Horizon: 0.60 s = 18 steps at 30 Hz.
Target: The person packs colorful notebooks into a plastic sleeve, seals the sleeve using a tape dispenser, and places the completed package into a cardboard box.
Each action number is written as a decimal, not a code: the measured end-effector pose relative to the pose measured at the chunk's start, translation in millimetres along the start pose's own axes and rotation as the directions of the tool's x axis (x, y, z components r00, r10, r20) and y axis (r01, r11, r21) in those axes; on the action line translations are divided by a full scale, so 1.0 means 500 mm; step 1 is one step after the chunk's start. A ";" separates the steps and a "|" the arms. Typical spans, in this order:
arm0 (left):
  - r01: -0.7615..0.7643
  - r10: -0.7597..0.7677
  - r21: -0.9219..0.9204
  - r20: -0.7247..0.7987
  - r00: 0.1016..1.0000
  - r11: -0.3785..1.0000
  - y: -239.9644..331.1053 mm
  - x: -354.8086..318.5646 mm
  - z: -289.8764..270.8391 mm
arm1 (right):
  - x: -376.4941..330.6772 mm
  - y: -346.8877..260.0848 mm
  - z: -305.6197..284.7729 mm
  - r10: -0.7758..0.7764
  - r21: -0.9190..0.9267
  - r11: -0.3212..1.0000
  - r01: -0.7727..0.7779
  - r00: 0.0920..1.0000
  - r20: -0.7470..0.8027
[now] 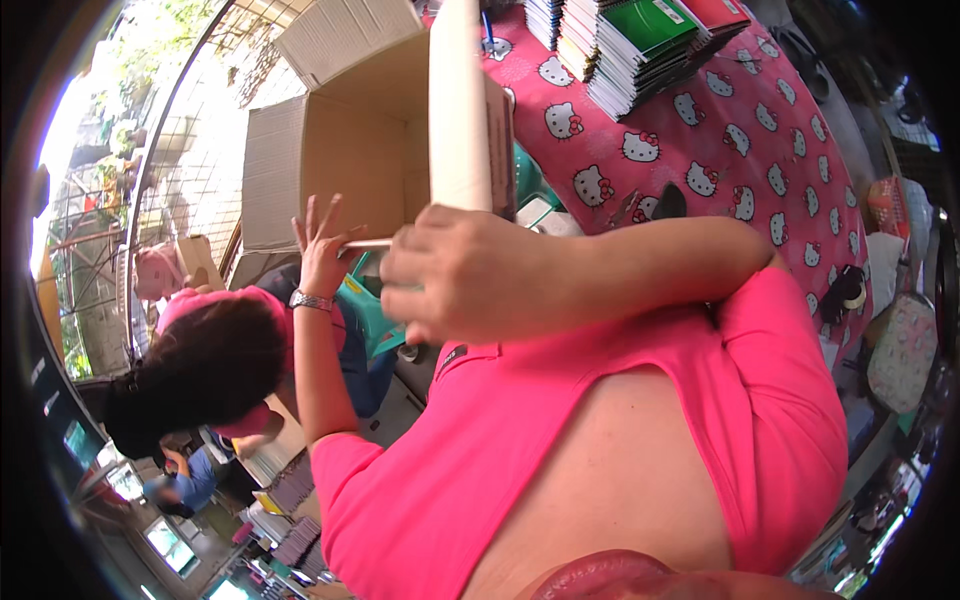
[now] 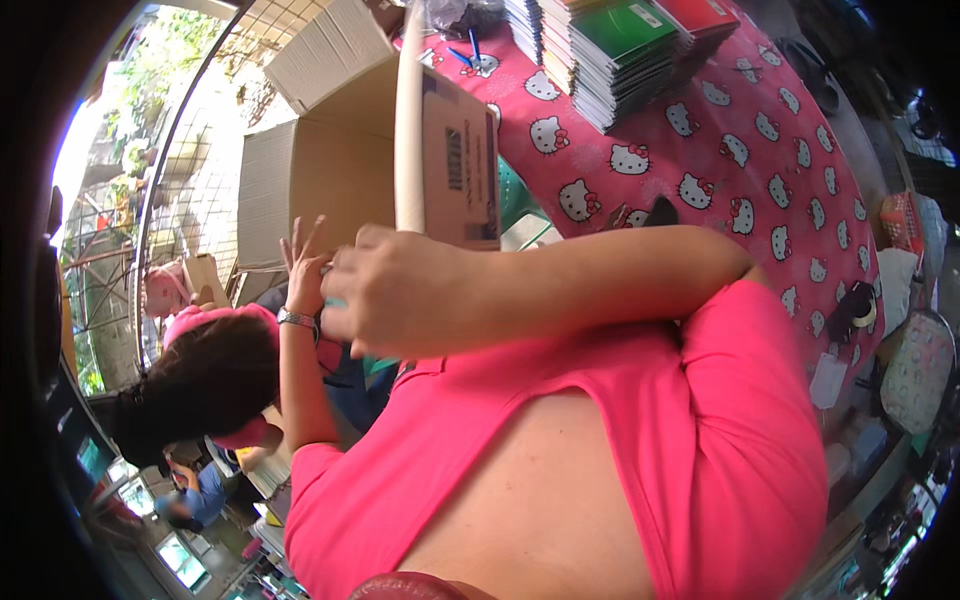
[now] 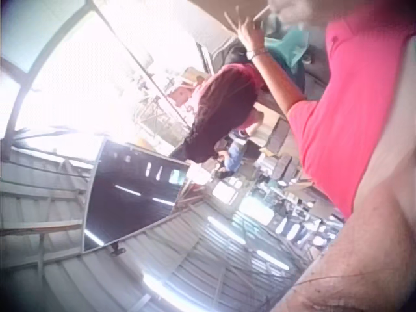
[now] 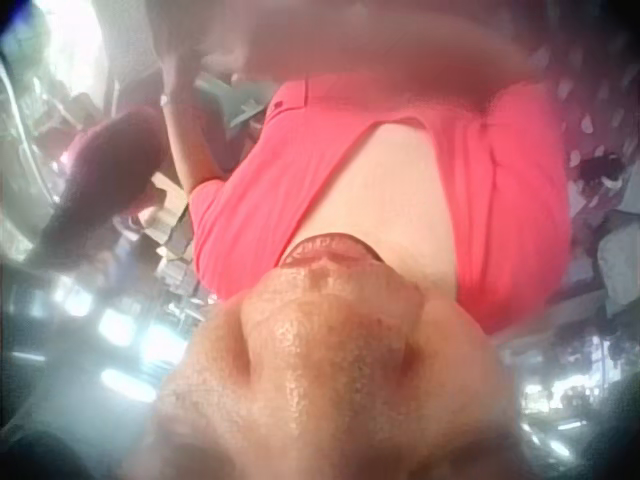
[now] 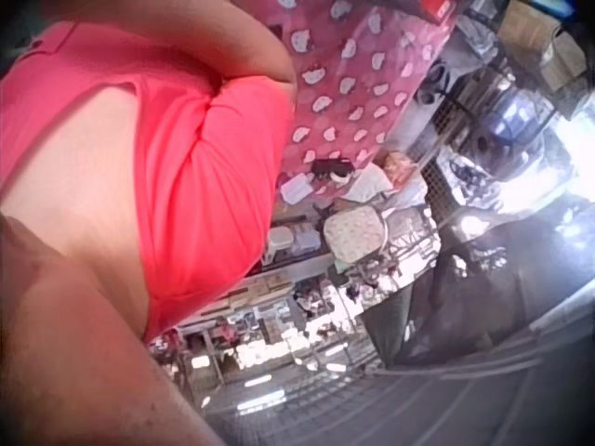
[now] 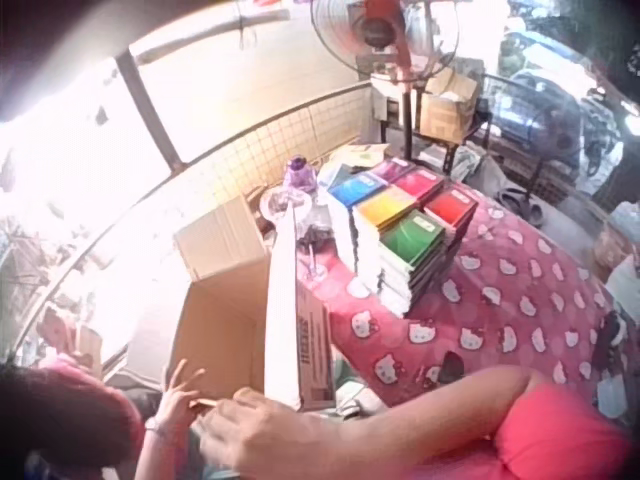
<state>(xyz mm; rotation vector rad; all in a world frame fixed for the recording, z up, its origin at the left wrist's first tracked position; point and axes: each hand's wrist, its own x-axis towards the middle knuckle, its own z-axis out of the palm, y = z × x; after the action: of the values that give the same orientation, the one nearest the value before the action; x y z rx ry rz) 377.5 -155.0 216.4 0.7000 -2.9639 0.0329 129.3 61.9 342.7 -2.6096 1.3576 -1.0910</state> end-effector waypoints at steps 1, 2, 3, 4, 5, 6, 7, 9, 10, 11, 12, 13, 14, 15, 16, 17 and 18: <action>0.005 -0.005 0.003 -0.006 1.000 1.000 -0.023 0.009 0.006 | 0.007 -0.008 -0.027 0.011 0.090 0.996 -0.009 1.000 -0.025; 0.011 -0.011 0.010 -0.015 1.000 1.000 -0.042 0.016 0.013 | 0.012 -0.006 -0.042 0.024 0.176 0.984 -0.013 0.998 -0.058; 0.030 -0.030 0.002 -0.019 0.999 1.000 -0.056 0.017 0.024 | 0.018 0.005 -0.044 0.049 0.132 0.991 -0.034 0.993 -0.108; 0.044 -0.044 -0.014 -0.027 0.999 0.999 -0.068 0.022 0.038 | 0.024 0.023 -0.038 0.077 0.085 0.994 -0.064 0.984 -0.159; 0.069 -0.070 -0.032 -0.034 0.997 0.997 -0.067 0.016 0.060 | 0.029 0.042 -0.028 0.106 0.041 0.994 -0.099 0.972 -0.211; 0.091 -0.093 -0.052 -0.039 0.995 0.994 -0.076 0.020 0.081 | 0.029 0.068 -0.008 0.177 0.055 0.984 -0.169 0.949 -0.260; 0.115 -0.119 -0.081 -0.050 0.992 0.990 -0.084 0.026 0.097 | 0.017 0.102 0.019 0.252 0.066 0.968 -0.243 0.937 -0.242; 0.152 -0.164 -0.153 -0.068 0.984 0.976 -0.105 0.064 0.142 | -0.021 0.176 0.085 0.407 0.086 0.913 -0.398 0.891 -0.200; 0.197 -0.214 -0.182 -0.081 0.973 0.963 -0.117 0.070 0.165 | -0.037 0.191 0.106 0.446 0.082 0.895 -0.439 0.884 -0.137; 0.233 -0.257 -0.220 -0.089 0.962 0.947 -0.126 0.075 0.188 | -0.060 0.200 0.113 0.487 0.071 0.873 -0.483 0.870 -0.072; 0.268 -0.300 -0.255 -0.095 0.949 0.929 -0.136 0.082 0.211 | -0.084 0.209 0.119 0.508 0.062 0.861 -0.505 0.860 -0.049; 0.300 -0.339 -0.298 -0.089 0.936 0.906 -0.142 0.083 0.235 | -0.112 0.217 0.121 0.535 0.050 0.845 -0.533 0.845 -0.023; 0.337 -0.386 -0.337 -0.090 0.918 0.879 -0.149 0.071 0.250 | -0.141 0.225 0.124 0.608 0.053 0.793 -0.607 0.793 -0.026; 0.366 -0.424 -0.375 -0.084 0.902 0.852 -0.157 0.051 0.262 | -0.172 0.233 0.128 0.676 0.056 0.736 -0.674 0.736 -0.027; 0.360 -0.429 -0.434 -0.068 0.901 0.826 -0.153 0.071 0.283 | -0.220 0.242 0.123 0.755 0.085 0.656 -0.750 0.652 -0.067; 0.376 -0.455 -0.480 -0.056 0.889 0.792 -0.159 0.063 0.292 | -0.257 0.247 0.122 0.811 0.130 0.585 -0.801 0.577 -0.094; 0.405 -0.491 -0.521 -0.031 0.870 0.751 -0.173 0.045 0.295 | -0.283 0.249 0.122 0.841 0.131 0.542 -0.830 0.532 -0.104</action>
<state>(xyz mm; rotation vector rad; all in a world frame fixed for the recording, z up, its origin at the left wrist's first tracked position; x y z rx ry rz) 382.9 -248.7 71.9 1.2227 -2.3909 -0.6563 20.8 67.9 177.0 -1.4091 2.1821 -1.0896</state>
